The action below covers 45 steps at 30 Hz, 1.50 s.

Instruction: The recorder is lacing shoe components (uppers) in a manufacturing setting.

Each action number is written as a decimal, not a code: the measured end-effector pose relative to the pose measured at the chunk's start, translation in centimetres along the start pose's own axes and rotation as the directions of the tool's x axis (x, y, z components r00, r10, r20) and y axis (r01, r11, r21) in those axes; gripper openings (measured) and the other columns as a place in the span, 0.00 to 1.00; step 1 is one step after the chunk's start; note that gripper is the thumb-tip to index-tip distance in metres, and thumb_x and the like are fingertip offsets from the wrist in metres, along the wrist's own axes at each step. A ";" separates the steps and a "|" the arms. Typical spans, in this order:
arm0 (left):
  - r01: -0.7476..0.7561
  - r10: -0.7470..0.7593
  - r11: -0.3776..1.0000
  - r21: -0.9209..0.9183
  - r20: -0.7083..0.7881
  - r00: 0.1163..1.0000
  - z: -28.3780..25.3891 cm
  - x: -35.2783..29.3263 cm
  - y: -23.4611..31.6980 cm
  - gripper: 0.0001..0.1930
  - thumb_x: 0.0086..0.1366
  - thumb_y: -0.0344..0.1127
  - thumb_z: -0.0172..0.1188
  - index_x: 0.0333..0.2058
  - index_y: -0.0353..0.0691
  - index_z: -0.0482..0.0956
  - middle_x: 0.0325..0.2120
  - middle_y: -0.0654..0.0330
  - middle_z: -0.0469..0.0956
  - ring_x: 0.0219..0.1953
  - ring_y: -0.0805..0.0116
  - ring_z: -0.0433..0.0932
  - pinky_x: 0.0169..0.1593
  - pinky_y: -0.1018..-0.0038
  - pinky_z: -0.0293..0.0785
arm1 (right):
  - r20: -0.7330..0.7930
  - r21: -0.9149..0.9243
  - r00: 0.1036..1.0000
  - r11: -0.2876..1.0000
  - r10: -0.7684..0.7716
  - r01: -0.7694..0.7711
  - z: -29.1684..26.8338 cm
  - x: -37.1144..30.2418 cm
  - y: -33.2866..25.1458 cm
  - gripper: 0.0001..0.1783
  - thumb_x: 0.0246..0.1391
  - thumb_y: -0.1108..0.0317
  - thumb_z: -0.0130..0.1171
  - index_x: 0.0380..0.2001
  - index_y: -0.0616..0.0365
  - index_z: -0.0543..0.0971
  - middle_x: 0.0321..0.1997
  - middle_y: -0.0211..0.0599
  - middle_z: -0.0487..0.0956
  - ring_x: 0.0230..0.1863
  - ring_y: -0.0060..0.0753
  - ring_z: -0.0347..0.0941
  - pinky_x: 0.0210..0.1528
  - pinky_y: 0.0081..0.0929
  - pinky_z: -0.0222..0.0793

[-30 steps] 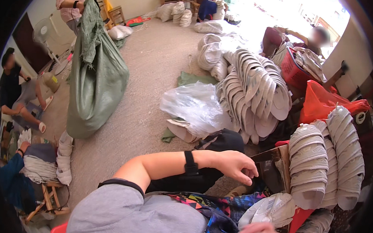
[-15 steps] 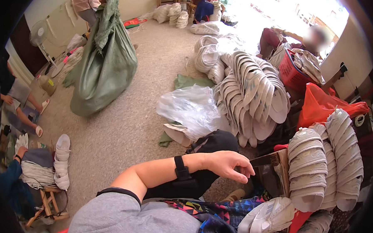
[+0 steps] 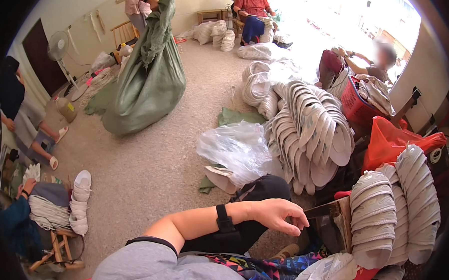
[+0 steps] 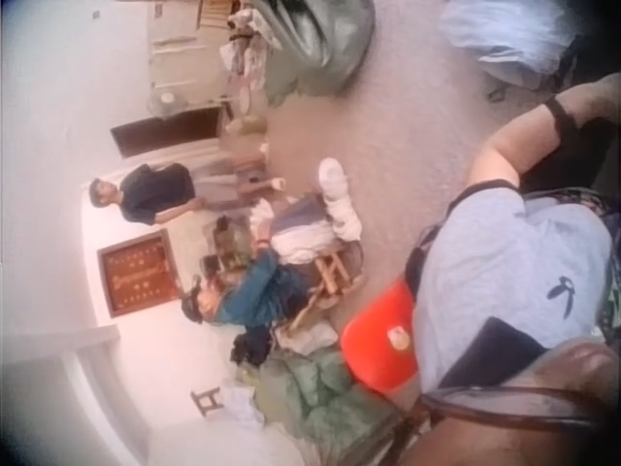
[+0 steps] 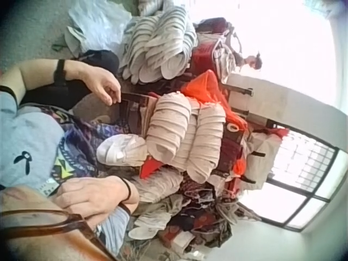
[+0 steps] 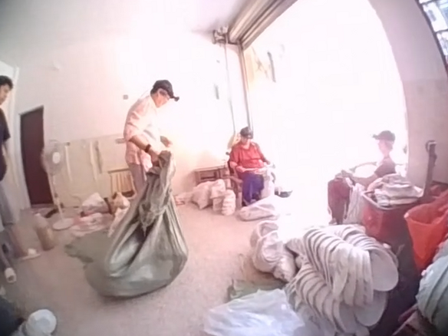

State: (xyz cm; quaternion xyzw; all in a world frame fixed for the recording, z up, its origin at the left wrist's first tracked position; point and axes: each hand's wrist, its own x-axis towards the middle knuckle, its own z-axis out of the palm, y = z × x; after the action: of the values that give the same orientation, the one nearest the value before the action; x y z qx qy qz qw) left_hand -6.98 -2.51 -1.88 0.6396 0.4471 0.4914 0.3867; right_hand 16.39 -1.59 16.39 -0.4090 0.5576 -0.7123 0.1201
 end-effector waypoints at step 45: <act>0.010 -0.005 0.998 0.068 -0.065 0.998 -1.2 -0.9 0.2 0.19 0.62 0.44 0.63 0.45 0.36 0.79 0.35 0.60 0.80 0.38 0.69 0.80 0.44 0.74 0.75 | -0.208 -0.048 0.969 0.991 -0.135 0.127 0.5 -0.5 1.8 0.39 0.58 0.41 0.54 0.48 0.74 0.72 0.52 0.60 0.70 0.49 0.59 0.71 0.50 0.46 0.68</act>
State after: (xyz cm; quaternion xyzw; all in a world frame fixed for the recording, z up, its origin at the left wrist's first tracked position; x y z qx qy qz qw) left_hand -8.19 -3.33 -1.68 0.6347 0.4784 0.4946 0.3517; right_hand 16.57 -2.30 14.61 -0.3692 0.5511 -0.7483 0.0060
